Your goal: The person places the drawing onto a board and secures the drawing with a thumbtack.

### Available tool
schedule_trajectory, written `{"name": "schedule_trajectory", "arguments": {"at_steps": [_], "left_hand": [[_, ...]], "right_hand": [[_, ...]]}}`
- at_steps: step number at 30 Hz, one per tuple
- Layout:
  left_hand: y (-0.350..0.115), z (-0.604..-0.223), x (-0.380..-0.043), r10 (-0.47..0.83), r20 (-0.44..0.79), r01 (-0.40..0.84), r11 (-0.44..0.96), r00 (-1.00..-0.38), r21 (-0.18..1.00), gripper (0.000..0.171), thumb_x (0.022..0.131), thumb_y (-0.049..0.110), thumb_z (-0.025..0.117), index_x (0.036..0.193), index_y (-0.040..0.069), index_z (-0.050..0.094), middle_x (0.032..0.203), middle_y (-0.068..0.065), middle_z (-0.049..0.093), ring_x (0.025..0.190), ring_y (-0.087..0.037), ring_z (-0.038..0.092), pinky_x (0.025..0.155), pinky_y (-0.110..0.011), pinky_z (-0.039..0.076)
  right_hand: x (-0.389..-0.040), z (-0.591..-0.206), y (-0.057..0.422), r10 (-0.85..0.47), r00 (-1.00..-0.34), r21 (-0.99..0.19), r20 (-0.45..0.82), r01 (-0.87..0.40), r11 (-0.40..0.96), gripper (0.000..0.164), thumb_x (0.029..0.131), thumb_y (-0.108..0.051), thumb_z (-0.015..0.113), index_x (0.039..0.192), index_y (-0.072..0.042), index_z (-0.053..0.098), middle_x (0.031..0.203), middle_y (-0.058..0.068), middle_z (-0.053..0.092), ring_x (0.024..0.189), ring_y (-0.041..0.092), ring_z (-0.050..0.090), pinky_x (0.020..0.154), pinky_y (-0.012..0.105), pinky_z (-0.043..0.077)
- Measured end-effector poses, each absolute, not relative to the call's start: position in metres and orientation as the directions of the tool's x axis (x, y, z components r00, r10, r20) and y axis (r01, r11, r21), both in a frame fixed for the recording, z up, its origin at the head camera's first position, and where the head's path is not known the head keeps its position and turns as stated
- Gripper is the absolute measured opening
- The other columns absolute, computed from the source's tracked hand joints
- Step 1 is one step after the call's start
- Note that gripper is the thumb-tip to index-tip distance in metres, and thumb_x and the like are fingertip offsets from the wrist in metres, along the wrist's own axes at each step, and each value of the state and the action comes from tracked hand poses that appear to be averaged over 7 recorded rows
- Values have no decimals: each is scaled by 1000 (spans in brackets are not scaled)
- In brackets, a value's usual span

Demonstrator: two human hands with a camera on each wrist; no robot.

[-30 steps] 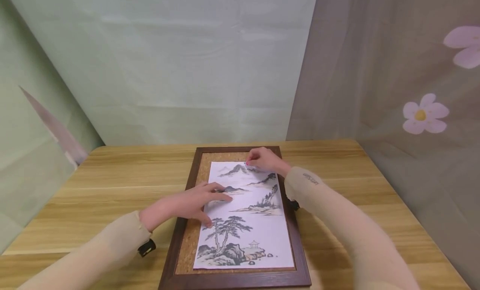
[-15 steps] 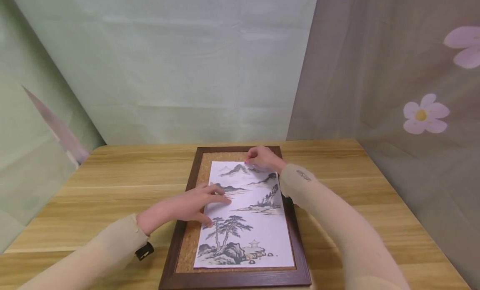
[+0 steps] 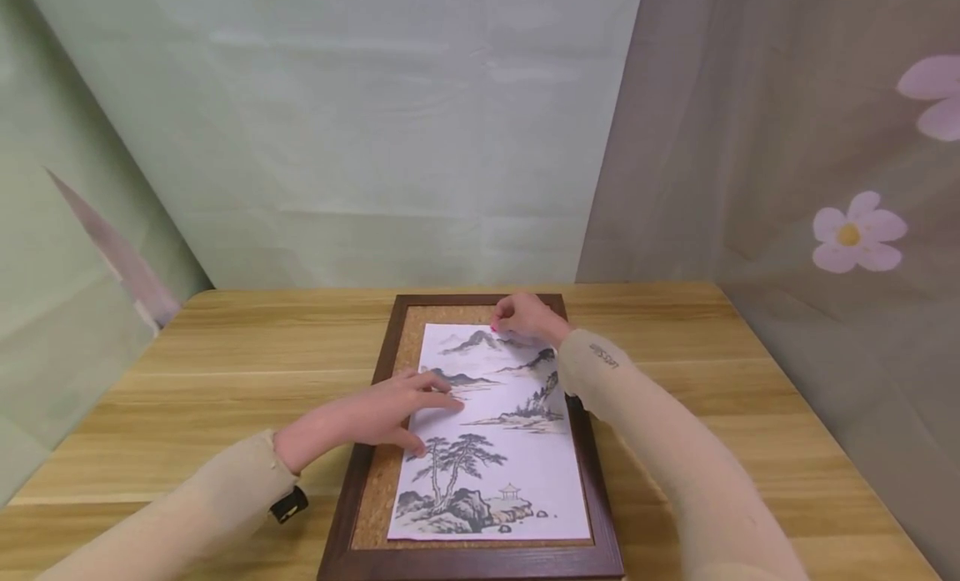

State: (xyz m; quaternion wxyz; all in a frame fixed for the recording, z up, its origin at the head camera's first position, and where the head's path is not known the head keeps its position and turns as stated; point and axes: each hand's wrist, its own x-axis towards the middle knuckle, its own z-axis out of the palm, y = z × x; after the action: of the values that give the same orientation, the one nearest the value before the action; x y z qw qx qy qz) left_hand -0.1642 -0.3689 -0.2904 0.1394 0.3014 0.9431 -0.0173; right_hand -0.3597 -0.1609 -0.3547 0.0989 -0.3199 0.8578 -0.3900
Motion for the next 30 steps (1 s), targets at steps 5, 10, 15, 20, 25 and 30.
{"name": "schedule_trajectory", "arguments": {"at_steps": [5, 10, 15, 20, 25, 30], "left_hand": [[-369, -289, -163, 568, -270, 578, 815, -777, 52, 68, 80, 31, 80, 142, 19, 54, 143, -11, 50, 124, -32, 50, 102, -45, 47], [-370, -289, -164, 578, -265, 589, 807, -772, 42, 69, 80, 31, 80, 142, 19, 54, 143, -11, 50, 124, -32, 50, 101, -45, 47], [-370, -290, -163, 575, -267, 585, 810, -774, 46, 69, 80, 31, 80, 142, 19, 54, 143, -11, 50, 123, -31, 50, 101, -44, 48], [-371, -290, -163, 580, -260, 589, 807, -772, 51, 69, 80, 31, 81, 142, 19, 54, 143, -11, 51, 122, -32, 51, 100, -44, 48], [-370, -291, -164, 573, -265, 581, 812, -776, 56, 69, 80, 32, 80, 142, 20, 54, 144, -11, 50, 125, -32, 50, 102, -45, 47], [-370, -291, -164, 567, -271, 577, 815, -778, 52, 69, 80, 32, 80, 142, 20, 54, 144, -10, 50, 125, -31, 50, 102, -44, 47]], "right_hand": [[-359, -350, -162, -644, -760, -703, 83, -503, 503, 11, 96, -12, 63, 95, -6, 72, 92, 7, 71, 77, 13, 55, 74, 26, 46], [-357, -347, -162, -654, -752, -692, 79, -513, 507, 11, 97, -11, 62, 96, -5, 71, 92, 9, 71, 76, 14, 54, 74, 27, 45], [-358, -348, -162, -657, -749, -692, 84, -518, 502, 11, 97, -11, 62, 96, -5, 71, 93, 10, 71, 76, 13, 53, 74, 27, 44], [-359, -349, -162, -656, -749, -694, 92, -521, 497, 10, 97, -12, 63, 96, -6, 71, 94, 9, 72, 78, 13, 56, 76, 28, 47], [-358, -348, -163, -649, -756, -706, 89, -507, 494, 11, 97, -12, 62, 96, -5, 71, 92, 8, 71, 76, 12, 54, 74, 26, 45], [-357, -348, -164, -640, -763, -706, 88, -501, 500, 11, 97, -11, 62, 96, -4, 70, 91, 8, 70, 75, 12, 53, 72, 25, 44]]}}
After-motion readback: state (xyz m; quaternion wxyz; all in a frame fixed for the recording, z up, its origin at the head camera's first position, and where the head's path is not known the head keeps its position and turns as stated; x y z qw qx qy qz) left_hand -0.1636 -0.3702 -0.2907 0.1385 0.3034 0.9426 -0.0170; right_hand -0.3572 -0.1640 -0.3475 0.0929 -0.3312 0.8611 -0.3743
